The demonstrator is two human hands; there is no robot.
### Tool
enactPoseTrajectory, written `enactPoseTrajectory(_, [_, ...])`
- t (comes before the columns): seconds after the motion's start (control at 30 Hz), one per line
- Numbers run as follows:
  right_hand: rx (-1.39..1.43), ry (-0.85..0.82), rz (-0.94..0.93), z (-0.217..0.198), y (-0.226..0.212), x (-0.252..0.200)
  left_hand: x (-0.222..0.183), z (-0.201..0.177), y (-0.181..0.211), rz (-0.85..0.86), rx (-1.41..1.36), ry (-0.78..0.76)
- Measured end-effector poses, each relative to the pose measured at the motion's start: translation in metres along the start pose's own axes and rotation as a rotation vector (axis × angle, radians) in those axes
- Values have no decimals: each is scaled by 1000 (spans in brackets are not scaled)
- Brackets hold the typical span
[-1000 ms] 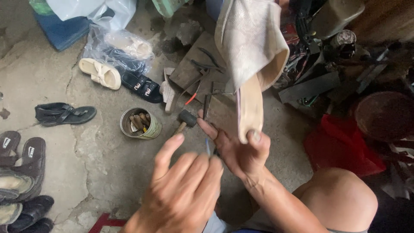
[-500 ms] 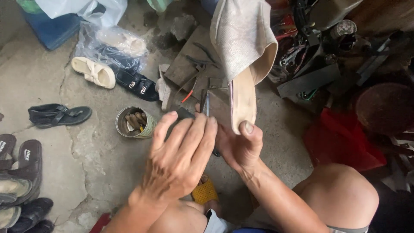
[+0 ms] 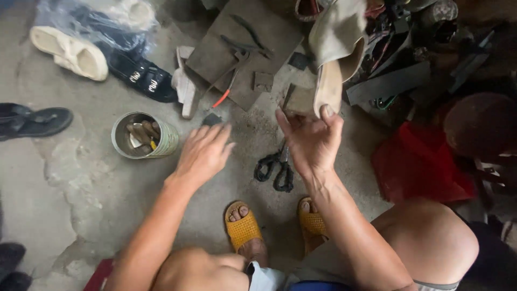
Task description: Trimming a replacement heel piece with scissors and attaching it to a shoe heel using adhesive.
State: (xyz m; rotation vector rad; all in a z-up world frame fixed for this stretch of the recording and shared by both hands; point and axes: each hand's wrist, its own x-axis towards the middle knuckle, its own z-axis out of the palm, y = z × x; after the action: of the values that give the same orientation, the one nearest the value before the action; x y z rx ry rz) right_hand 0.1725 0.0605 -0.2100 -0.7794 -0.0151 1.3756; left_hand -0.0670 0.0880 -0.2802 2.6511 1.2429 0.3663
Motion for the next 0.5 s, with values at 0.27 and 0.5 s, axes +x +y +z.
enactPoseTrajectory(0.27, [135, 87, 176, -42, 50, 34, 75, 63, -39, 104, -26, -145])
enactPoseTrajectory(0.5, [-342, 66, -87, -64, 66, 53, 118, -27, -5, -303, -958, -270])
